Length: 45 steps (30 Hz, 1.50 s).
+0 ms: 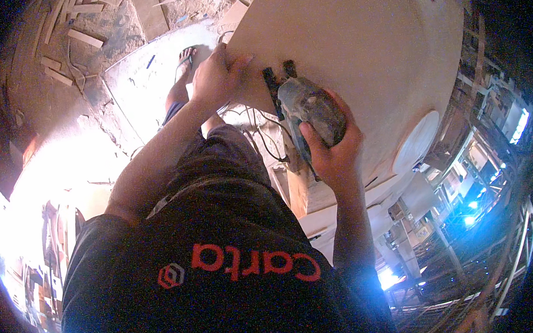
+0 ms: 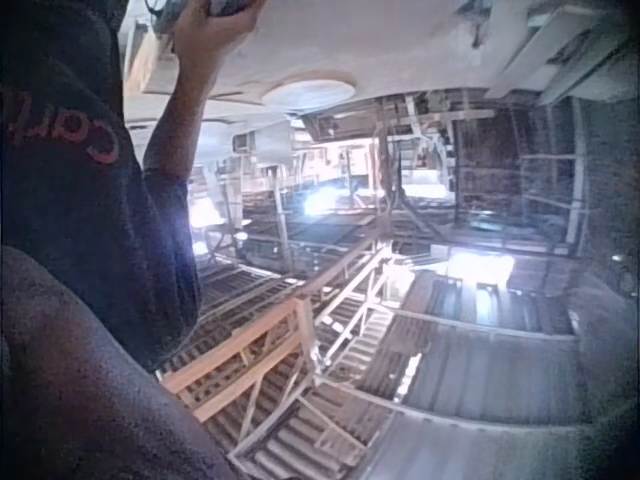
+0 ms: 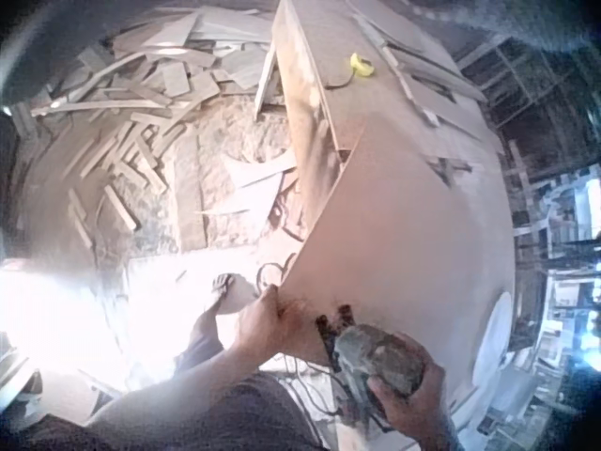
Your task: The person walks through a cluttered workshop, picks up a piece of wood, and uses a jigsaw to cut along a curved line on a large sheet of plywood. The person holds the wood steady with one hand while guiding the jigsaw with the other.
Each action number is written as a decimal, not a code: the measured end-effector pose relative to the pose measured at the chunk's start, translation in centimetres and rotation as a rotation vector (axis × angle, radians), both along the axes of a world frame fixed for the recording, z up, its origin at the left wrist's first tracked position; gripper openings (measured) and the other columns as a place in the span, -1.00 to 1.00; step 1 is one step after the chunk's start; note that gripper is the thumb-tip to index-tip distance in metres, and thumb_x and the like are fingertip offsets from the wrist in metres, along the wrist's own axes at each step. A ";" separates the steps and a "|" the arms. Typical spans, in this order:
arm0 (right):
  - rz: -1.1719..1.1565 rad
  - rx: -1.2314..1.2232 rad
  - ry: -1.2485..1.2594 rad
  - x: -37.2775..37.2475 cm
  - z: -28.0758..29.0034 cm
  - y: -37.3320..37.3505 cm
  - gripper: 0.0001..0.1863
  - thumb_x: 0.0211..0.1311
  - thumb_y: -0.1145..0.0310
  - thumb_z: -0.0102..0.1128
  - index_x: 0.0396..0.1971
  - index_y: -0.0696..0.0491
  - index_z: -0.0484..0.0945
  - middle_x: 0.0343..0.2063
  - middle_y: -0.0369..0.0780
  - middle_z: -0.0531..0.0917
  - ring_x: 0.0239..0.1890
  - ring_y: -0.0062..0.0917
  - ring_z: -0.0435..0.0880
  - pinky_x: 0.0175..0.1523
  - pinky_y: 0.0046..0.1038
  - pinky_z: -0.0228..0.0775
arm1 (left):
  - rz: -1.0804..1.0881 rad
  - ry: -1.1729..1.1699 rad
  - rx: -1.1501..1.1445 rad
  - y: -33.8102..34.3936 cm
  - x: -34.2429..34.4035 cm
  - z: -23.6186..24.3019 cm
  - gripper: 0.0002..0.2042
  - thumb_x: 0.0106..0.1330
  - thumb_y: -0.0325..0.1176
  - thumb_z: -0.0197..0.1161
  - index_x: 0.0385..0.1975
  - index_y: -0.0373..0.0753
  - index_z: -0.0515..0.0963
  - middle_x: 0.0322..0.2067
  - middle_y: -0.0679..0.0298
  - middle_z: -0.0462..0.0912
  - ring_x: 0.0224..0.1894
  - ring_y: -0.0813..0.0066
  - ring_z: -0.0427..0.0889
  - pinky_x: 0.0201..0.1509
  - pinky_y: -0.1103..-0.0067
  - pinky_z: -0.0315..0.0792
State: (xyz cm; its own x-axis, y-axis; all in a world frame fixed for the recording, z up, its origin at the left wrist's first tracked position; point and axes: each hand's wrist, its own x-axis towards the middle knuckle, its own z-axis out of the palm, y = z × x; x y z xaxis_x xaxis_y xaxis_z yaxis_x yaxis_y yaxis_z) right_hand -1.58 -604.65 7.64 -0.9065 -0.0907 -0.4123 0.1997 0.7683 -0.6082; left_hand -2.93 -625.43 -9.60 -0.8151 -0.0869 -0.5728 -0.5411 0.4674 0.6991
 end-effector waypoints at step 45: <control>-0.209 -0.004 -0.058 -0.8 0.6 -2.6 -0.36 0.15 0.39 0.44 0.20 0.29 0.42 0.03 -0.03 0.65 0.08 -0.35 0.64 0.23 -0.35 0.42 | -0.039 0.010 0.039 -0.1 -0.2 -0.4 -0.44 0.36 0.15 0.20 -0.11 -0.35 0.44 -0.38 -0.09 0.70 -0.21 -0.12 0.72 -0.10 0.13 0.56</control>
State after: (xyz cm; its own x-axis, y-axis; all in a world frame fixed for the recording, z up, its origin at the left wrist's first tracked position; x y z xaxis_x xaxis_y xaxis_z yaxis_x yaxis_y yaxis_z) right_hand -2.42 -607.23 8.19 -0.8806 0.0947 -0.4643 0.3888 0.7044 -0.5938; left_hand -3.15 -625.50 -10.03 -0.8228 -0.0323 -0.5674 -0.5160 0.4605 0.7222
